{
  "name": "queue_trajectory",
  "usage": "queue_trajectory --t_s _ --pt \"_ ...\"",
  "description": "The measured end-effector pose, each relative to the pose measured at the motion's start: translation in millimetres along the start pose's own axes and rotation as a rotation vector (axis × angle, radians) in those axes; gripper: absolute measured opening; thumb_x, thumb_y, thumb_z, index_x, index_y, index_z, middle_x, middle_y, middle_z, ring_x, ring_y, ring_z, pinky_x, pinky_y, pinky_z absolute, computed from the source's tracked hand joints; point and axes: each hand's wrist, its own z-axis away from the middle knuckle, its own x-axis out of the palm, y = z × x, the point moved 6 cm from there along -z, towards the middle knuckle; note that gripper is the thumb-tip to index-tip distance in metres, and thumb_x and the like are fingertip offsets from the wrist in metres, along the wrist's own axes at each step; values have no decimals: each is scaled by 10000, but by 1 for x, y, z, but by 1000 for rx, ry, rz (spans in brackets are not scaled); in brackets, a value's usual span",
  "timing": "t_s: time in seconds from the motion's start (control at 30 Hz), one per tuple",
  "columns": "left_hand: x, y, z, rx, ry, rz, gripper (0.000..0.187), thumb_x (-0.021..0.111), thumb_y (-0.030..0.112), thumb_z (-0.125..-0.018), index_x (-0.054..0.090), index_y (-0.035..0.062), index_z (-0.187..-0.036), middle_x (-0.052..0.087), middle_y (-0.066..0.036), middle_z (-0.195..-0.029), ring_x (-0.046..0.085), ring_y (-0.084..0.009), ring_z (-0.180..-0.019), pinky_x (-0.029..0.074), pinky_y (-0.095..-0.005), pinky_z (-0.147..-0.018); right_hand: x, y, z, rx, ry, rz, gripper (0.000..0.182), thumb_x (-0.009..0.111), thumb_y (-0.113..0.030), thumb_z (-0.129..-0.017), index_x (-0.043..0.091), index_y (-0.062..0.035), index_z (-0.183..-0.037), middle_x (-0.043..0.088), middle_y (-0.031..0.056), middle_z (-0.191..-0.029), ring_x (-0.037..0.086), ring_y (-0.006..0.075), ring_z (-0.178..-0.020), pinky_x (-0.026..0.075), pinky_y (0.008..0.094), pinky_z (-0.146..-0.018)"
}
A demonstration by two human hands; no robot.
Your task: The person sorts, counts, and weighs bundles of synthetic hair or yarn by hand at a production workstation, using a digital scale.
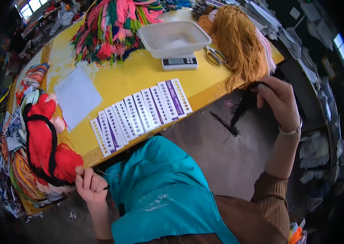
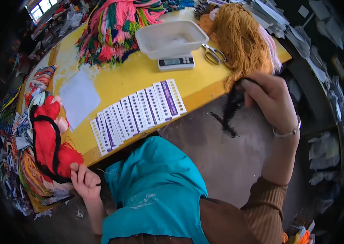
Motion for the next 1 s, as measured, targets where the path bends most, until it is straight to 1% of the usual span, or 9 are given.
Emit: queue_trajectory --t_s 0.1,0.3,0.33,0.4,0.63,0.7,0.77,0.9,1.0 --pt "30 -20 -28 -64 39 -333 136 518 199 -978 503 96 -890 381 23 -738 250 -38 -422 203 -195 -393 28 -37 -10 -13 -183 -126 166 571 -104 -915 646 44 -924 569 -15 -639 513 40 -566 395 195 -516" --pt "92 -79 -76 -77 -7 -796 571 566 -36 -802 437 -32 -1358 527 -120 -1312 358 14 -572 310 -147 -509 136 -83 -8 -340 -573 -287 194 614 -139 -890 627 15 -1007 610 121 -713 581 193 -608 466 326 -588" --pt "102 -87 -81 -130 -84 -842 632 614 -15 -792 406 -10 -1389 533 -83 -1285 364 14 -595 331 -151 -546 150 -89 -7 -346 -627 -215 179 619 -146 -876 638 1 -975 615 167 -724 591 266 -624 475 347 -603" --pt "99 -104 -83 -89 -155 -913 580 644 8 -842 416 -2 -1375 560 -82 -1238 459 -18 -671 405 -186 -626 168 -101 -3 -414 -659 -248 178 609 -114 -914 631 42 -998 616 34 -779 516 66 -716 459 241 -641" --pt "50 -67 -57 -403 -22 -765 229 536 101 -947 604 -34 -1120 621 -26 -830 475 -40 -674 383 -183 -570 175 -97 -7 -607 -734 147 176 690 -64 -786 664 -26 -956 588 94 -642 535 103 -568 421 229 -553" --pt "43 -59 -49 -376 39 -874 238 533 95 -942 605 -32 -1130 587 -9 -796 481 -44 -680 392 -193 -577 169 -99 -10 -353 -753 53 175 682 -159 -785 674 -55 -925 617 139 -639 608 263 -572 462 355 -544" --pt "37 -49 -41 -301 67 -1002 240 520 79 -930 615 -34 -1120 580 -16 -776 500 -58 -695 424 -230 -613 175 -91 -11 -294 -816 28 148 662 -113 -811 660 -35 -936 597 122 -643 580 216 -572 450 321 -551" --pt "29 -19 -24 -243 73 -1528 191 510 74 -922 632 -25 -1030 612 -68 -801 551 -112 -726 459 -268 -675 206 -84 7 -567 -869 123 116 630 -164 -830 661 -54 -808 635 157 -718 610 347 -669 495 401 -613" --pt "28 13 -5 -119 141 -1812 174 535 57 -899 620 -35 -1020 637 -110 -848 603 -173 -765 468 -301 -698 203 -89 -7 -259 -847 -248 163 582 -130 -893 650 1 -823 618 64 -680 578 146 -646 464 309 -622"
